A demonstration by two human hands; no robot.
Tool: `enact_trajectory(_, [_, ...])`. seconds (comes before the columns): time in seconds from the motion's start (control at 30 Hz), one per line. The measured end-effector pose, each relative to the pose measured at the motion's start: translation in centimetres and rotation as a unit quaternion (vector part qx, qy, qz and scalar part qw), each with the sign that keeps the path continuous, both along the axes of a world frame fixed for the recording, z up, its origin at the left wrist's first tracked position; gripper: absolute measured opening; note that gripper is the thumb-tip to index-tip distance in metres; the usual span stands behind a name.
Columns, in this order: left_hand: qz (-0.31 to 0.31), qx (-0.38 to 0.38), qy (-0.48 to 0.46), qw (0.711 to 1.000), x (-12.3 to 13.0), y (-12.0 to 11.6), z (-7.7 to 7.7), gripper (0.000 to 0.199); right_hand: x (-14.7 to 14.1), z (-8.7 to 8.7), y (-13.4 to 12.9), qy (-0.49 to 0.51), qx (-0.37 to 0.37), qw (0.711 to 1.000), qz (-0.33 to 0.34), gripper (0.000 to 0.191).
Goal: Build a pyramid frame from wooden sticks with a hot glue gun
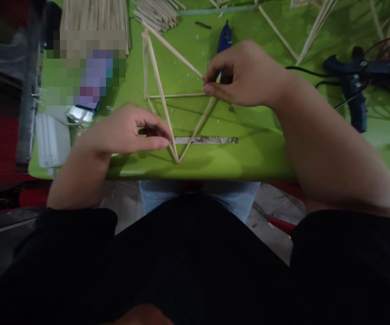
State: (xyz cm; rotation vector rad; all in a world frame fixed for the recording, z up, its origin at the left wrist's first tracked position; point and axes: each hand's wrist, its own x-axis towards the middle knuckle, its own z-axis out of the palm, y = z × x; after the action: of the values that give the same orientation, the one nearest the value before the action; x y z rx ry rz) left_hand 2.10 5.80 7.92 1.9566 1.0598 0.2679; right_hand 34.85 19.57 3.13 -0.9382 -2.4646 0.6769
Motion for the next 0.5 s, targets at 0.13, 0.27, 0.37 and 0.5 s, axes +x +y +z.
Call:
enact_trajectory(0.13, [0.025,0.023,0.073,0.997,-4.3,0.8,1.4,0.023,0.8,1.2,-0.3,-0.022,-0.02,1.0,-0.006,0.03])
enact_trajectory(0.27, [0.213,0.138,0.045,0.966,-6.8,2.3,0.0,0.025,1.4,1.6,0.0,-0.085,-0.007,0.996,-0.006,0.037])
enact_trajectory(0.37, [0.25,0.155,0.093,0.951,-6.5,3.5,-1.7,0.025,1.3,1.6,0.2,-0.094,0.003,0.996,-0.006,0.037])
enact_trajectory(0.5, [0.219,0.132,0.126,0.958,-5.7,4.9,-3.3,0.033,0.9,1.7,0.0,-0.105,0.012,0.994,0.009,0.035])
